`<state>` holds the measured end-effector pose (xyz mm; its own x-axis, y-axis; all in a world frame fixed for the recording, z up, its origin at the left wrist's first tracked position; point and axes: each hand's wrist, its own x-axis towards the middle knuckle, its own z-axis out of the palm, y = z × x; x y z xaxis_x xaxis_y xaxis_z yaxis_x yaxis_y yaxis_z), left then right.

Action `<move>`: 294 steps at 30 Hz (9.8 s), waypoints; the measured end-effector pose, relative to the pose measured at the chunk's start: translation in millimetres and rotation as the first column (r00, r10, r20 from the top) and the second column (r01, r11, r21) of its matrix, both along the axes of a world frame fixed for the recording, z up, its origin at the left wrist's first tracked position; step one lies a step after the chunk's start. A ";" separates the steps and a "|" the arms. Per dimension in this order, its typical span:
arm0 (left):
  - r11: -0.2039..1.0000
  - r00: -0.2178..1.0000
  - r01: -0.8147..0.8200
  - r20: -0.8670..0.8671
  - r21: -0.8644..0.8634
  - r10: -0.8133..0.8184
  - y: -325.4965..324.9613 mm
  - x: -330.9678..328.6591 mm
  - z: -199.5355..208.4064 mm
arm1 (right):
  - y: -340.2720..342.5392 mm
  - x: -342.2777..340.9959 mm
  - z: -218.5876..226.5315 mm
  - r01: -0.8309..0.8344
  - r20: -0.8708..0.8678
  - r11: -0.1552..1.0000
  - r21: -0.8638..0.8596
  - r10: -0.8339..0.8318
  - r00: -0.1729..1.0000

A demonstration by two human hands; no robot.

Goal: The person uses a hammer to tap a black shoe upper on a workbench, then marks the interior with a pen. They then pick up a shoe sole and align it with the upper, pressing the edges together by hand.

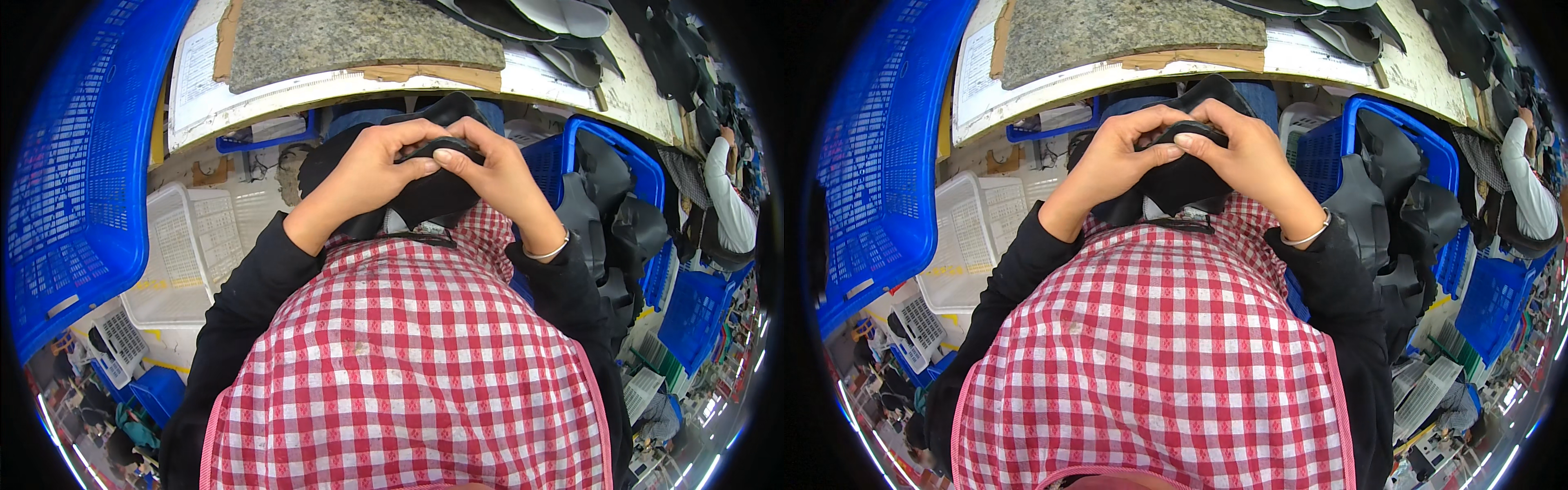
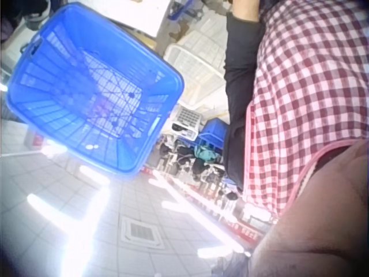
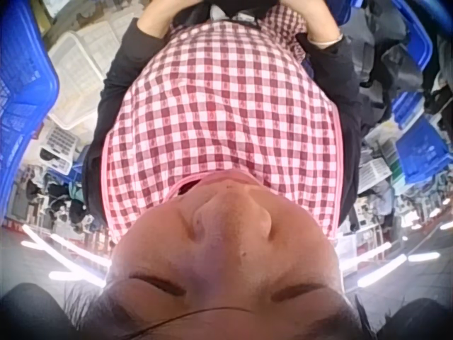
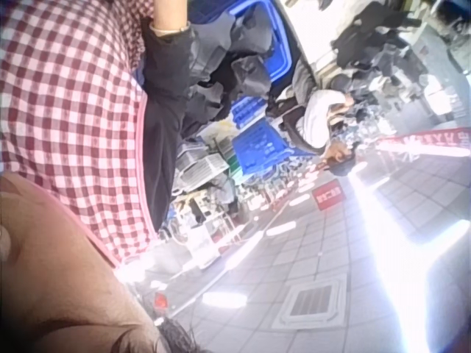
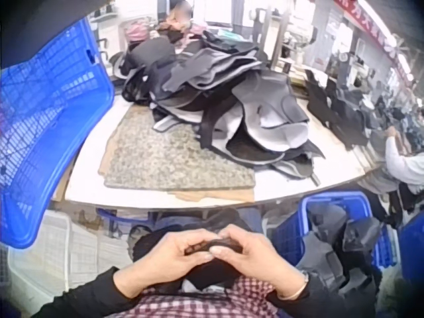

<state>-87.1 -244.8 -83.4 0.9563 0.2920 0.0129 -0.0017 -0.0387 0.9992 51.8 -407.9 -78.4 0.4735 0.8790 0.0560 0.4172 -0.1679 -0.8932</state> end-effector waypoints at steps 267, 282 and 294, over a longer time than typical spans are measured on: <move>0.460 0.851 -0.295 0.449 0.837 -0.272 2.1 -110.7 18.5 | -64.5 -98.0 32.8 0.021 0.556 0.933 0.359 -0.232 0.798; 0.507 0.942 0.067 0.114 0.859 -0.317 -12.3 -38.1 33.8 | -40.8 -47.8 88.5 -0.085 0.763 0.963 -0.257 0.256 0.594; 0.796 0.887 -0.430 0.033 0.425 0.461 -2.8 -72.0 65.6 | -18.8 -59.9 67.8 -0.116 0.766 0.992 -0.057 0.118 0.632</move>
